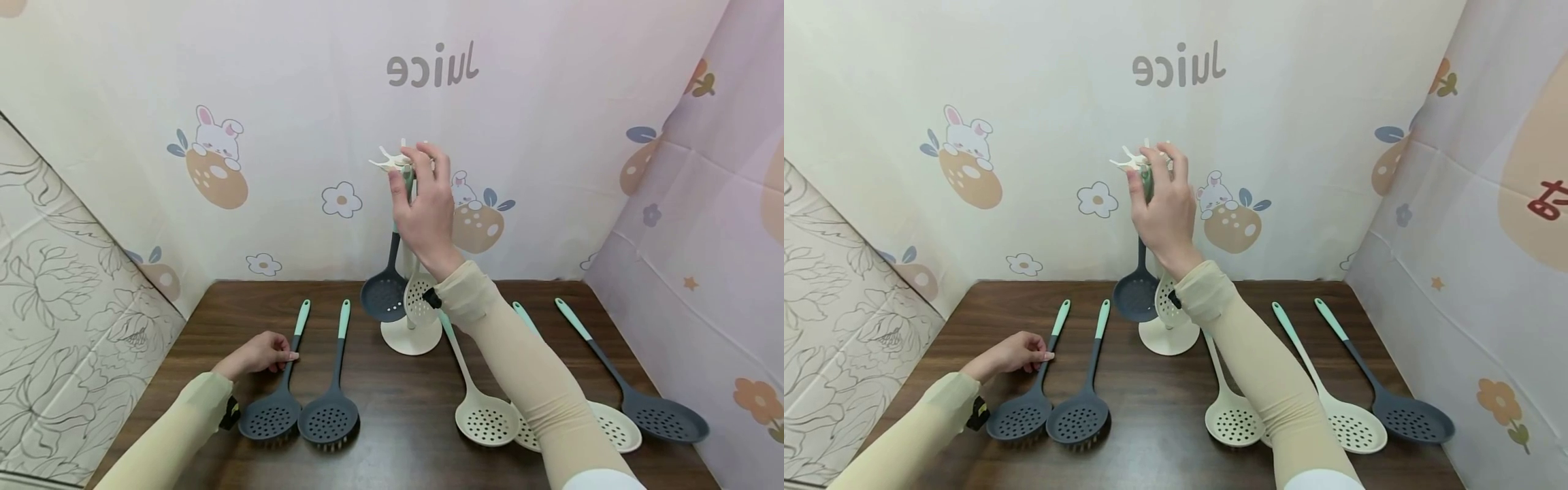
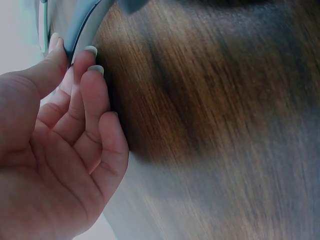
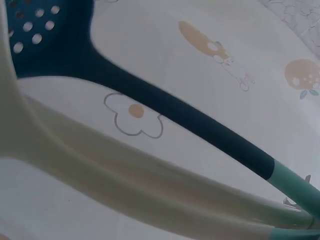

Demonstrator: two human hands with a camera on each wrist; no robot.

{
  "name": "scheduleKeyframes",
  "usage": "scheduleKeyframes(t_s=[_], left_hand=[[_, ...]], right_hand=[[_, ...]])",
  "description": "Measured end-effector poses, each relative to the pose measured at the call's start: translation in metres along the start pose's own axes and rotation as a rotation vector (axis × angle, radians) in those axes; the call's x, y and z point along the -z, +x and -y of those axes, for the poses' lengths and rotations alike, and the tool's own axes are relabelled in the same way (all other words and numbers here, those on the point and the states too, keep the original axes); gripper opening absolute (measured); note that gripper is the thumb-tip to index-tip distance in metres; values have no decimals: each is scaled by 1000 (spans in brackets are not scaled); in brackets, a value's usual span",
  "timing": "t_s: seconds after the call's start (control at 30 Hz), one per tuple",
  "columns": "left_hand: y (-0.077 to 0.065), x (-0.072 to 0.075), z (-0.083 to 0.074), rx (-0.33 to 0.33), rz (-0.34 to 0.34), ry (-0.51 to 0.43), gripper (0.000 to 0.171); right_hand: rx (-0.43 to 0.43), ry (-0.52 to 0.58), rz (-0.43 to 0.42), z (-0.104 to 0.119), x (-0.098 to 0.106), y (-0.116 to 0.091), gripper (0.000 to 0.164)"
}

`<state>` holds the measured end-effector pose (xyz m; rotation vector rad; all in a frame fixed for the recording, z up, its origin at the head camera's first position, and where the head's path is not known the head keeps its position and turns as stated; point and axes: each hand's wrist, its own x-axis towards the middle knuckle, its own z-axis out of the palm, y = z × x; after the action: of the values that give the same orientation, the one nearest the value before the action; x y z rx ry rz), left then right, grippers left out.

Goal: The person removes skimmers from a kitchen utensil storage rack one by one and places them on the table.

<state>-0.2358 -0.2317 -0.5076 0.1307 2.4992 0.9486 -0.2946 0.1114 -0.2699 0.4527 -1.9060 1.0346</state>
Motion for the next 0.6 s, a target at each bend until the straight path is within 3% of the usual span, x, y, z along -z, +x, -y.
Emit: scheduleKeyframes(t_s=[0.13,0.37,0.47,0.6], left_hand=[[0,0,0,-5,6,-1,26],[1,1,0,-9,17,-1,26],[0,2,-1,-10,22,3,27],[0,2,0,-7,22,9,27]], right_hand=[[3,-12,-19,-4,1,1,42],[34,116,-31,-11,6,9,48],[-14,203,-27,-13,8,12,46],[-164,397,12,-13,9,17,41]])
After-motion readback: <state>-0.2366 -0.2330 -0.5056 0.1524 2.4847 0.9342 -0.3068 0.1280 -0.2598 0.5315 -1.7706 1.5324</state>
